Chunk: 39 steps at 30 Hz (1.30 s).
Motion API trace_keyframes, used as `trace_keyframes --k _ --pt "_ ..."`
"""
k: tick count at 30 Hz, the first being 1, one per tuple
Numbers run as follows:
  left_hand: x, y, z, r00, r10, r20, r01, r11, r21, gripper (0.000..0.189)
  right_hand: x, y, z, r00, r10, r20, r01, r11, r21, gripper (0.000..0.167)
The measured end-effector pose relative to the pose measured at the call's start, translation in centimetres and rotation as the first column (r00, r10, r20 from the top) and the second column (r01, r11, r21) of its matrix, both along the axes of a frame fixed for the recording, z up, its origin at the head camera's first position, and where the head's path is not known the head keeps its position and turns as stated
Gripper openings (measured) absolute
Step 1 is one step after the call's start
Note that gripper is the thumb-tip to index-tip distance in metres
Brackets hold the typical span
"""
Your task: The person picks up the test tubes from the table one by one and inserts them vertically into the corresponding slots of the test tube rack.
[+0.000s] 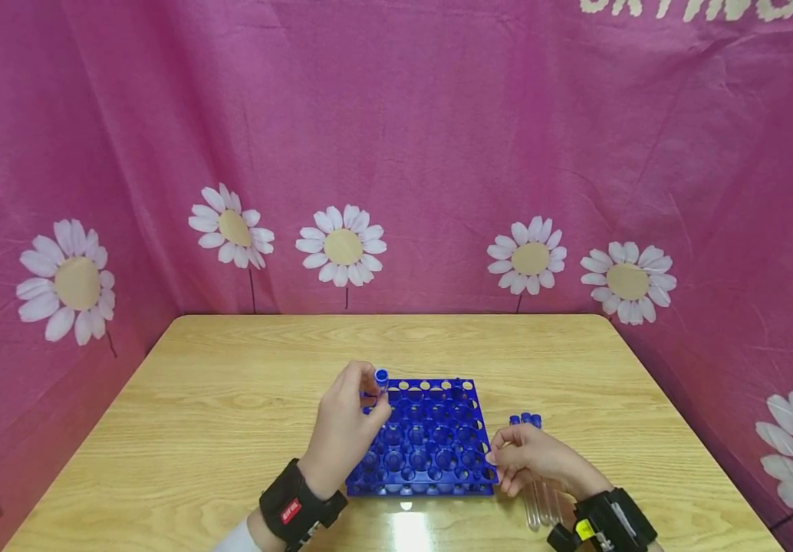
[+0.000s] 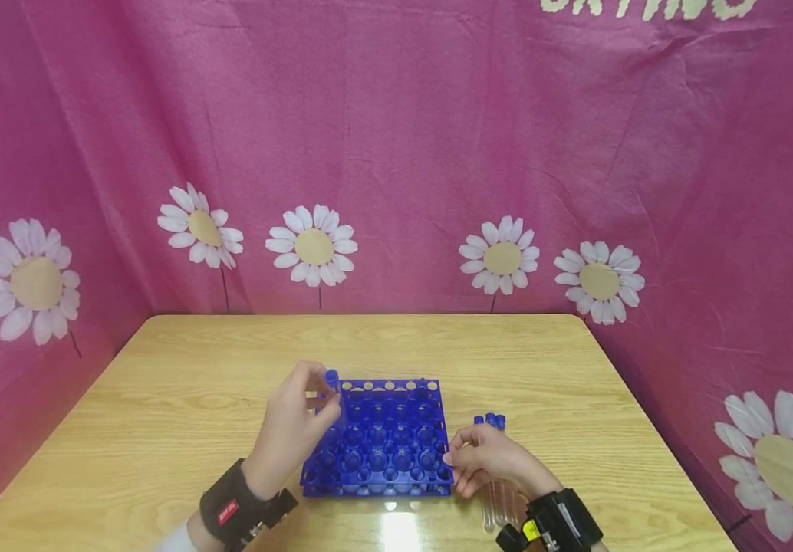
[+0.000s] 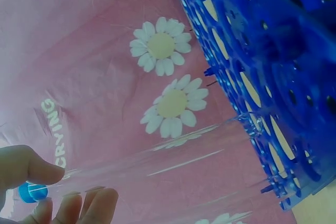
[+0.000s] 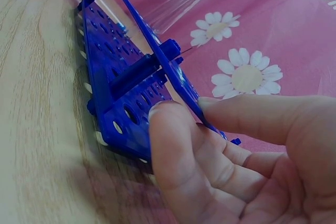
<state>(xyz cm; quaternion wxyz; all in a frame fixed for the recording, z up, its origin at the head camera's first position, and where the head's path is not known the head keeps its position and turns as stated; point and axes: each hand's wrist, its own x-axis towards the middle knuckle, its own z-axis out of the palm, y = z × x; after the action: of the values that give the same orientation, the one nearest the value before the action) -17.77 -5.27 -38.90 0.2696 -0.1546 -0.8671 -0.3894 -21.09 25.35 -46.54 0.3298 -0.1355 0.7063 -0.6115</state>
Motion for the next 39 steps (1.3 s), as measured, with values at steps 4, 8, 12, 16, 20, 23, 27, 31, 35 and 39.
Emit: trace_keyframes --k 4,8,12,16,20,23,27,31,35,39 --pt "-0.2 0.1 -0.3 1.000 0.020 -0.003 -0.020 1.000 -0.011 0.032 -0.1 0.0 0.0 1.000 0.006 0.006 -0.006 1.000 0.011 0.013" --pt "-0.5 0.2 -0.6 0.999 0.036 -0.030 -0.036 0.999 -0.018 0.031 -0.1 0.1 -0.1 1.000 0.002 0.006 -0.002 1.000 0.021 0.013" --pt "-0.7 0.2 -0.9 0.996 0.054 -0.067 -0.056 0.998 -0.039 0.032 -0.2 0.1 -0.1 1.000 -0.002 0.005 0.001 1.000 0.025 0.013" --pt "-0.8 0.2 -1.3 0.994 0.079 -0.075 -0.085 0.993 -0.086 0.033 -0.2 0.1 -0.1 1.000 0.005 0.012 -0.005 1.000 0.017 0.014" --pt "-0.8 0.2 -1.5 0.993 0.095 -0.070 -0.103 0.986 -0.134 0.034 -0.1 0.1 0.0 1.000 0.003 0.016 -0.003 1.000 0.014 0.013" --pt "-0.8 0.2 -1.7 0.992 0.103 -0.066 -0.113 0.980 -0.166 0.036 -0.1 0.0 0.0 1.000 0.000 0.016 0.000 1.000 0.014 0.014" --pt "-0.8 0.2 -1.9 0.992 0.110 -0.067 -0.121 0.973 -0.195 0.038 0.0 0.0 0.1 1.000 -0.001 0.014 0.001 1.000 0.005 0.013" --pt "-0.8 0.3 -1.9 0.991 0.113 -0.071 -0.125 0.970 -0.209 0.040 0.0 -0.1 0.1 1.000 -0.003 0.017 0.003 1.000 0.000 0.013" --pt "-0.9 0.3 -2.0 0.990 0.107 -0.090 -0.124 0.969 -0.212 0.042 0.0 -0.1 0.2 1.000 -0.003 0.016 0.003 1.000 -0.001 0.013" --pt "-0.9 0.2 -2.1 0.987 0.097 -0.125 -0.123 0.968 -0.219 0.044 0.1 0.0 0.2 1.000 -0.004 0.014 0.004 1.000 0.011 0.014"
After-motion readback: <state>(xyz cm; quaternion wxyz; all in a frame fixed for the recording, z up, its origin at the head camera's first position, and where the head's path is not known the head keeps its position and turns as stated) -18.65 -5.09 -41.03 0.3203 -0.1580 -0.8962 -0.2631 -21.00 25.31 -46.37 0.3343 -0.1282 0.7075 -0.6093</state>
